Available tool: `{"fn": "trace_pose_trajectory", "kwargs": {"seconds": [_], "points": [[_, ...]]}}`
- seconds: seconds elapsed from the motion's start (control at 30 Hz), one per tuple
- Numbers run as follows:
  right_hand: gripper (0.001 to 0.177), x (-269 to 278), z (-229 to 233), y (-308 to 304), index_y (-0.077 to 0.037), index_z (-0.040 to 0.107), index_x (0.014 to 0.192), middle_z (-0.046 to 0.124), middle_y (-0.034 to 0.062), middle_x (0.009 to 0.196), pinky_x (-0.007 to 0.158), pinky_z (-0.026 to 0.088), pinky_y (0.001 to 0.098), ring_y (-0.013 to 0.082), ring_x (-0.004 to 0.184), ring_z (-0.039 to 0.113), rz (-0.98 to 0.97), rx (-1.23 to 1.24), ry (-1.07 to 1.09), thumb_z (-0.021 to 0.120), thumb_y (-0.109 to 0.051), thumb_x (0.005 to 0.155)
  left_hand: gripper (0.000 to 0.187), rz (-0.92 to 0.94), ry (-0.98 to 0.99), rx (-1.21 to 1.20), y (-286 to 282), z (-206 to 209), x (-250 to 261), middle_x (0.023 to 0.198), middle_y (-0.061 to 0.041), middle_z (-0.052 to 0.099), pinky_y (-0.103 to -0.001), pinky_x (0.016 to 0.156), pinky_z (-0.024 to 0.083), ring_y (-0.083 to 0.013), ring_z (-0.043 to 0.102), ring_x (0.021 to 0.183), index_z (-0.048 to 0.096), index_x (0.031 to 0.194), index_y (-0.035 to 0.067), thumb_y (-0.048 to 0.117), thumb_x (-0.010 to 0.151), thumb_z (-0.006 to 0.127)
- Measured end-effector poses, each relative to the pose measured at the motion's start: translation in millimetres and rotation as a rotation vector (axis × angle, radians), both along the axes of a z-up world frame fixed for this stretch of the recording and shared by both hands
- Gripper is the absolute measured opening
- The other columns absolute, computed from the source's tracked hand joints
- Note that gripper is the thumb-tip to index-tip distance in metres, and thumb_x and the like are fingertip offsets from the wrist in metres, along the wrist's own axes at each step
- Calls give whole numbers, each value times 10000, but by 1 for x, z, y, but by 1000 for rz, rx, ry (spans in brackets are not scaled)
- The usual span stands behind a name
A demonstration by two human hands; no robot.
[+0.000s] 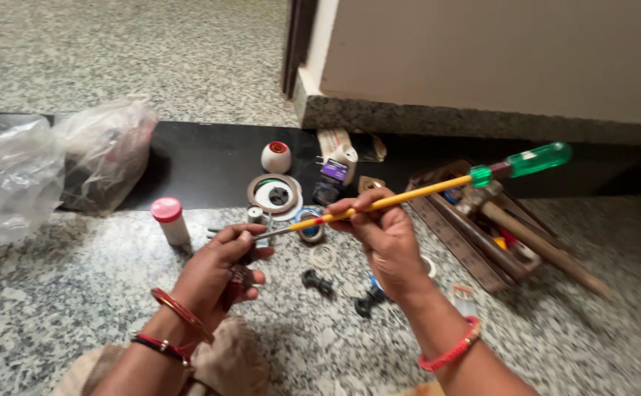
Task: The person sits on the floor and handles various small hardware items, including a plastic case, a red cylindrical object, and a screwdriver. They open the case, pick up the red object, and use the screwdriver to manipulate it before setting it down.
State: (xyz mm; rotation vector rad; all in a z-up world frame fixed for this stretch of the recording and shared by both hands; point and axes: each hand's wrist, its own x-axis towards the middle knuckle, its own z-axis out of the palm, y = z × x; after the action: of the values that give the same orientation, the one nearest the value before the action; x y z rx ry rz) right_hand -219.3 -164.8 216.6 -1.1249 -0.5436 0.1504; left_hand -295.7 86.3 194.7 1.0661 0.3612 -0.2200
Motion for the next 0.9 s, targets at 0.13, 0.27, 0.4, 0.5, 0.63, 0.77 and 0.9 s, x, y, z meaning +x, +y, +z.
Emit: {"fn": "trace_pose_trajectory", "kwargs": {"seconds": [0.13,0.27,0.4,0.5,0.63,0.77,0.9], "points": [[120,-16,7,-3,-79,562,1060,719,164,1141,1017,586,417,262,1132,705,38,18,5,533,37,1045,331,-50,37,54,0,18,-15,1003,-90,726,-248,441,475,-96,597,565,652,1256,134,283,1000,502],[102,-32,19,-10,-82,566,1054,728,157,1134,1008,591,415,259,1116,712,56,3,15,543,17,1048,296,-100,88,158,0,31,-29,978,-80,722,-253,439,460,-93,575,551,661,1214,134,282,980,557],[91,-59,23,-4,-87,572,1054,734,162,1108,1010,608,426,265,1098,716,12,3,-31,548,1,1054,259,-81,136,232,1,40,-46,968,-82,722,-278,444,463,-119,587,557,644,1165,127,276,964,577],[86,-79,17,12,-73,559,1043,731,167,1094,955,622,413,267,1068,724,-94,30,-7,549,13,1034,236,4,121,288,-4,38,-54,948,-72,683,-286,442,458,-145,599,563,650,1141,116,263,968,587],[44,-95,10,22,-50,537,1022,738,186,1044,895,653,383,272,989,749,-317,-6,118,539,-6,1019,197,83,15,381,-12,25,-59,910,-66,657,-306,400,429,-180,618,547,640,1063,66,231,958,618],[30,-94,7,22,-34,525,1027,738,191,1044,855,645,364,271,962,754,-336,14,131,548,-20,1014,181,112,-69,354,-15,14,-49,824,-72,557,-321,369,423,-202,635,518,647,1029,47,213,955,650],[67,-80,-2,20,-29,532,1043,745,195,1050,851,648,354,263,948,751,-334,11,150,576,-51,998,150,113,-95,433,-13,5,-33,781,-24,579,-305,369,408,-170,623,515,644,1013,58,177,923,668]]}}
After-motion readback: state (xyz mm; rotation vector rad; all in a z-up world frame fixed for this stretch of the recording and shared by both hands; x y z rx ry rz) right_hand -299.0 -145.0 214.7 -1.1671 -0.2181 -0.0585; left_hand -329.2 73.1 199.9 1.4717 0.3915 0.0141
